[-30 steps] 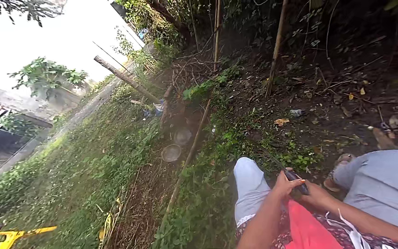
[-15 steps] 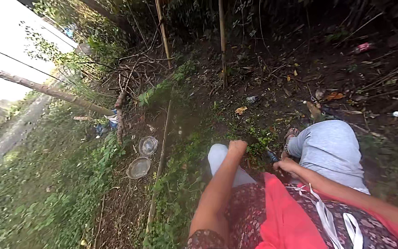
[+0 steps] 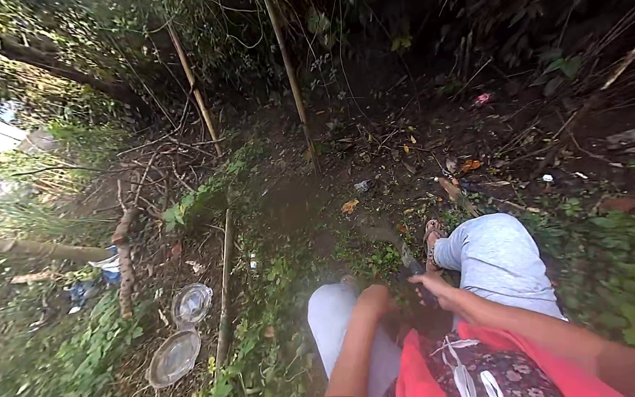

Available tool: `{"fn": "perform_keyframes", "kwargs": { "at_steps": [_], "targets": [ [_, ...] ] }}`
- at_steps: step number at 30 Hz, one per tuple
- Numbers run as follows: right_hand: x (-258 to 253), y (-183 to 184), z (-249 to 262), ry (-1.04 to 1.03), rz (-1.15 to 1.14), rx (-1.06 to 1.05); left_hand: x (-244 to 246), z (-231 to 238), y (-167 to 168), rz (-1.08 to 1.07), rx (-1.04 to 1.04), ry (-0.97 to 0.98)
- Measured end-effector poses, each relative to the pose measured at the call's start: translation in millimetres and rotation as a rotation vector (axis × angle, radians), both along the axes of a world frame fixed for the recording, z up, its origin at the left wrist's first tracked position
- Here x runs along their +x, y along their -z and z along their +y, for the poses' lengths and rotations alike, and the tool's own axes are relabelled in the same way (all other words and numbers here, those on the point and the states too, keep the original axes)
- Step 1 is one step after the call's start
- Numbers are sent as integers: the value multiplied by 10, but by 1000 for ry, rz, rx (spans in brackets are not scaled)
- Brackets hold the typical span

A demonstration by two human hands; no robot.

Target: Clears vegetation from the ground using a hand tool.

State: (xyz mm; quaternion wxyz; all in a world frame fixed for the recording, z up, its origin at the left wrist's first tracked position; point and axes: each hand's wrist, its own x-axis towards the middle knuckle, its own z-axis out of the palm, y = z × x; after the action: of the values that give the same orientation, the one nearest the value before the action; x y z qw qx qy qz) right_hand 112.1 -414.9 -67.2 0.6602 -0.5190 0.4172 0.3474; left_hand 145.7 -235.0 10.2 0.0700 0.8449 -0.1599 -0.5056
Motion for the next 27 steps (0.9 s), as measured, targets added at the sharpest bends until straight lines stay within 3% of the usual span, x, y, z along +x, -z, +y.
{"fn": "perform_keyframes", "kwargs": {
  "at_steps": [4, 8, 12, 15, 17, 20, 23, 27],
  "targets": [
    [-17, 212, 135, 163, 115, 54, 350, -69, 18, 75, -410, -50],
    [76, 156, 148, 214, -2, 270, 744, -325, -61, 327, -850, -10],
    [448, -286, 287, 116, -182, 207, 1242, -416, 15, 658, -879, 104],
    [861, -142, 454, -52, -216, 43, 1497, -199, 278, 698, -929, -37],
    [1249, 302, 522, -323, -219, -227, 1634, 4, 385, 487, -835, -89],
    [1985, 798, 457, -630, -59, -492, 1850, 199, 332, 89, -369, 9],
    [2492, 1039, 489, -371, -120, -524, 1912, 338, 224, 31, -87, -18],
    [2970, 1278, 906, 167, -174, -463, 1917, 423, 136, 119, -139, 11]
  ]
}}
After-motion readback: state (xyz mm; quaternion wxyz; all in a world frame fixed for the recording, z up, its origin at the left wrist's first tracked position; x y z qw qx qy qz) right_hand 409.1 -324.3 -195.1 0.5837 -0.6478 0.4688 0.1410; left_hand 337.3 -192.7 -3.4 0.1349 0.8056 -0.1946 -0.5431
